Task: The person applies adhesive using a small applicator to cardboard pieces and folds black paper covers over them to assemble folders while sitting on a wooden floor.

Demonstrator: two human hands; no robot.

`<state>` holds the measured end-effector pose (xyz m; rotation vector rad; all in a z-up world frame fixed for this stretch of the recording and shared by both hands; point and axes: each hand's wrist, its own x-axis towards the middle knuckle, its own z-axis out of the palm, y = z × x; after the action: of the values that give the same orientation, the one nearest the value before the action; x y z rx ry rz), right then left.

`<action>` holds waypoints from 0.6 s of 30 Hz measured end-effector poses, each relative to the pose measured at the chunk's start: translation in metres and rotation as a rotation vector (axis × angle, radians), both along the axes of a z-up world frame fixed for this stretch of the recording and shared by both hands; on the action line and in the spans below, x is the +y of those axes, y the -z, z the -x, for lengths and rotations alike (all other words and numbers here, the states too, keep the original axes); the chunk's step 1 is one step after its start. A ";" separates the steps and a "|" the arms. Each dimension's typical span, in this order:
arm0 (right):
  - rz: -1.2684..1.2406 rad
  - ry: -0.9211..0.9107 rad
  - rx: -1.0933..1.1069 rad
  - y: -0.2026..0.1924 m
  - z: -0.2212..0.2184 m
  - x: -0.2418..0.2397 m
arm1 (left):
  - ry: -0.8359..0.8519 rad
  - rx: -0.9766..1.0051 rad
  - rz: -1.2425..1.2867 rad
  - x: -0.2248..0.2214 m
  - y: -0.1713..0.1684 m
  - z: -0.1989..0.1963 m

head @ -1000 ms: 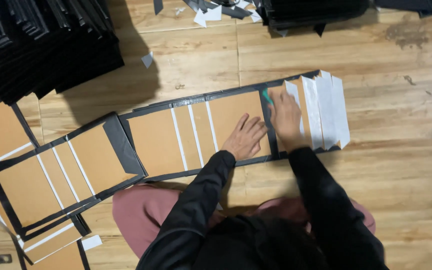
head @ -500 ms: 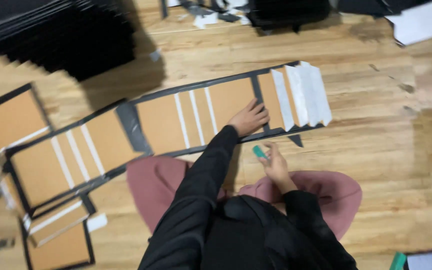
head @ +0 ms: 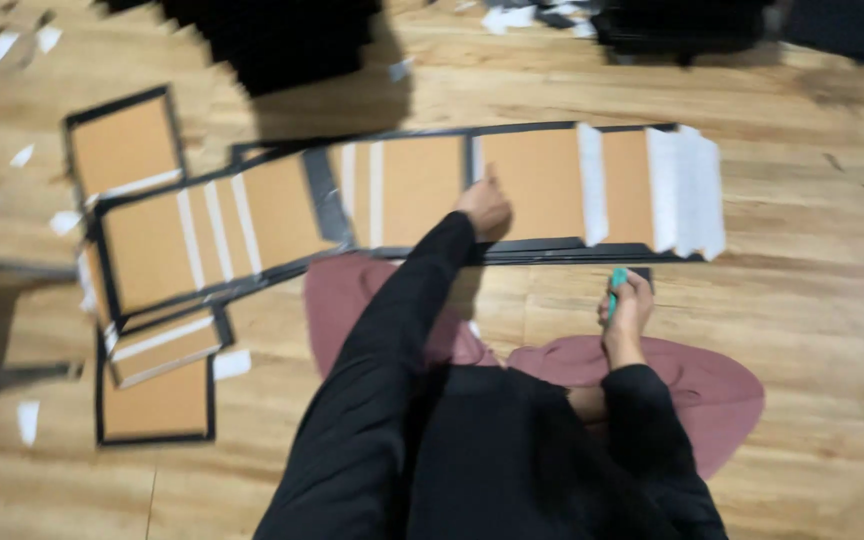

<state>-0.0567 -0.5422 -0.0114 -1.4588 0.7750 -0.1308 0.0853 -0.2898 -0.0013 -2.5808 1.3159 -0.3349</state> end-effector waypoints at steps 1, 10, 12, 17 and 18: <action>0.004 0.033 -0.003 0.010 -0.004 -0.005 | 0.033 -0.003 0.004 -0.007 0.003 -0.004; -0.234 0.101 0.035 0.004 -0.017 -0.005 | 0.146 0.181 -0.101 -0.136 -0.006 -0.040; -0.296 0.089 0.057 -0.008 -0.020 -0.003 | 0.208 0.112 -0.302 -0.170 0.069 -0.065; -0.377 0.112 0.037 -0.012 -0.025 0.000 | 0.320 0.039 -0.282 -0.157 0.010 -0.059; -0.392 0.107 0.025 -0.016 -0.026 0.001 | 0.344 0.003 -0.256 -0.152 0.009 -0.061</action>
<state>-0.0309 -0.5416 0.0048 -1.0507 0.8462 -0.0380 0.1462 -0.4415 -0.0106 -2.1465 1.6838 -0.2028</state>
